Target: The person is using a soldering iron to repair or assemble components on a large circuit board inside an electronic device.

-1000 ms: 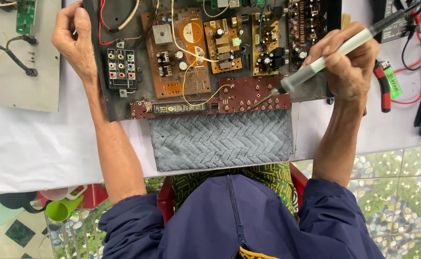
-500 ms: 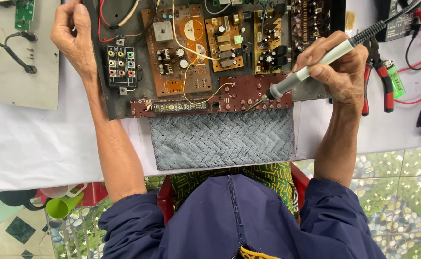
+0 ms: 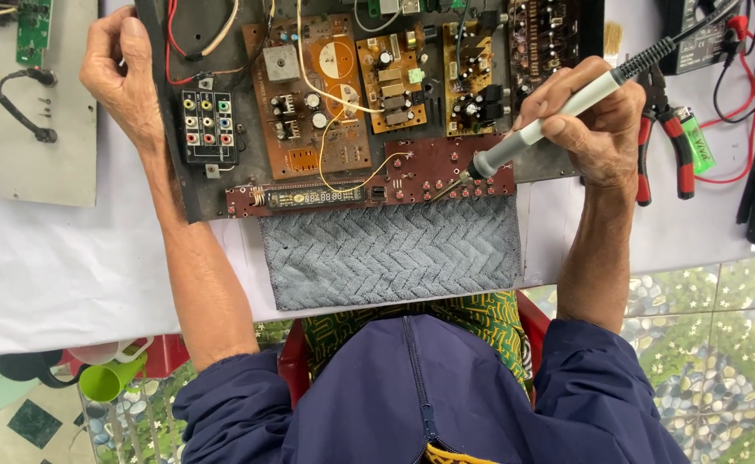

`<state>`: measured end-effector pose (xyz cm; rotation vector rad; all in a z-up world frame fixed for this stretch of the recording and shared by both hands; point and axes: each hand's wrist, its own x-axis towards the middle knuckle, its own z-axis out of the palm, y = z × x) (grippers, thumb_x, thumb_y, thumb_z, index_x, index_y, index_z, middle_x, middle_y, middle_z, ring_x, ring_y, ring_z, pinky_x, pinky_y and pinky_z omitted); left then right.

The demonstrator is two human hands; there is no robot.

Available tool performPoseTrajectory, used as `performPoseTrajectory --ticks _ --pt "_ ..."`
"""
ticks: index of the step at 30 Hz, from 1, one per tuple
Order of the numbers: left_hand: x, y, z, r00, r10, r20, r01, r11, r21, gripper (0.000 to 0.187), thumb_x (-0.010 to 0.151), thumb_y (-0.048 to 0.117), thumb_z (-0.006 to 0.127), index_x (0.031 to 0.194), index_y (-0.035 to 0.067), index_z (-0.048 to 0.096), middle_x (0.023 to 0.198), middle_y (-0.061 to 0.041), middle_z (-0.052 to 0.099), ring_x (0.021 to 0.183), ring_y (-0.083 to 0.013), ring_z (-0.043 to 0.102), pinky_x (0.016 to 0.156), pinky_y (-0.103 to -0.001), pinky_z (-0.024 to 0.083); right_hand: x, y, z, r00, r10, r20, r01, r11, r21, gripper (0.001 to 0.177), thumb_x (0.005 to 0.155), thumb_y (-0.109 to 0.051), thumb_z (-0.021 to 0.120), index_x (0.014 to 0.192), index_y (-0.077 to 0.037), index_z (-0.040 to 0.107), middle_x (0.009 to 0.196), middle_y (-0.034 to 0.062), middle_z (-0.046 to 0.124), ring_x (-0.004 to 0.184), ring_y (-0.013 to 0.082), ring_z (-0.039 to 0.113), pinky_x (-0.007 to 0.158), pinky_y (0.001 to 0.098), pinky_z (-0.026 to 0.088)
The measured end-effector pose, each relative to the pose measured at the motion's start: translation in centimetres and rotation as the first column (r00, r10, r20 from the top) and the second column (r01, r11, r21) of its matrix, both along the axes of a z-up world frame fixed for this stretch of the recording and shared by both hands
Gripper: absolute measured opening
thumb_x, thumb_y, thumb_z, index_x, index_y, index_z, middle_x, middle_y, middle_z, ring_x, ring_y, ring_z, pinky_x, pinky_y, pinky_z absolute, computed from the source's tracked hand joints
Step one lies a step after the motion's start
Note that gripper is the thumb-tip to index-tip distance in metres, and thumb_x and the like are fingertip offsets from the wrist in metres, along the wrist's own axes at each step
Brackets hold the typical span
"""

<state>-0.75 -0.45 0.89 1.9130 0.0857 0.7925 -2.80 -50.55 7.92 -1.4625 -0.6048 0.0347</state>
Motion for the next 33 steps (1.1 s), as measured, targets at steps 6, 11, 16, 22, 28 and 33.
performPoseTrajectory --ticks 6,11,16,22,28,33 --pt "-0.3 -0.5 0.7 1.0 -0.025 -0.001 0.025 1.0 -0.02 0.035 0.106 0.03 0.06 0.108 -0.002 0.074 0.088 -0.005 0.062 0.075 -0.0154 0.048 0.066 -0.033 0.044 1.0 -2.8 -0.4 0.969 -0.213 0.121 0.21 0.977 0.04 0.03 0.107 -0.029 0.065 0.1 -0.005 0.048 0.083 0.0083 0.048 0.07 0.0247 0.06 0.062 0.0346 0.055" --pt "0.3 0.0 -0.2 1.0 -0.016 -0.009 0.016 0.999 -0.036 0.041 0.106 0.036 0.064 0.11 -0.004 0.076 0.085 -0.004 0.059 0.076 -0.0154 0.047 0.069 -0.033 0.045 1.7 -4.6 -1.1 0.947 -0.275 0.164 0.28 0.96 -0.005 0.031 0.109 -0.029 0.064 0.104 -0.005 0.045 0.079 0.0139 0.051 0.07 0.0272 0.059 0.066 0.0378 0.052" --pt "0.3 0.2 -0.5 1.0 -0.022 -0.008 0.022 1.0 -0.012 0.041 0.107 0.035 0.063 0.108 -0.005 0.075 0.086 -0.004 0.06 0.075 -0.0148 0.045 0.067 -0.032 0.042 1.2 -3.8 -0.5 0.959 -0.275 0.071 0.275 0.961 0.012 0.036 0.106 -0.035 0.069 0.102 -0.006 0.048 0.079 0.0078 0.048 0.07 0.0217 0.057 0.064 0.035 0.056" --pt "0.3 0.1 -0.5 1.0 0.006 -0.023 -0.006 1.0 -0.011 0.033 0.104 0.026 0.062 0.105 -0.003 0.076 0.082 -0.003 0.057 0.073 -0.0146 0.042 0.065 -0.032 0.04 1.1 -3.0 -0.2 0.962 -0.267 0.063 0.27 0.962 -0.036 0.04 0.104 -0.041 0.07 0.1 -0.007 0.048 0.078 0.0101 0.054 0.067 0.0224 0.06 0.062 0.0317 0.05" --pt "0.4 0.2 -0.6 1.0 0.002 -0.01 -0.002 1.0 0.008 0.036 0.106 0.03 0.062 0.107 -0.004 0.076 0.082 -0.002 0.056 0.073 -0.0145 0.042 0.066 -0.032 0.041 1.1 -3.4 -0.4 0.958 -0.283 0.05 0.284 0.959 -0.016 0.038 0.105 -0.036 0.07 0.099 -0.006 0.048 0.08 0.0115 0.052 0.066 0.0223 0.056 0.062 0.0339 0.054" --pt "0.1 -0.2 0.0 1.0 0.013 -0.021 -0.013 1.0 -0.006 0.032 0.104 0.025 0.061 0.105 -0.003 0.076 0.085 -0.003 0.061 0.074 -0.0145 0.045 0.066 -0.032 0.043 1.3 -3.4 -1.0 0.965 -0.258 0.045 0.259 0.966 -0.018 0.038 0.104 -0.036 0.07 0.1 -0.007 0.047 0.078 0.008 0.051 0.068 0.0239 0.061 0.061 0.0316 0.048"
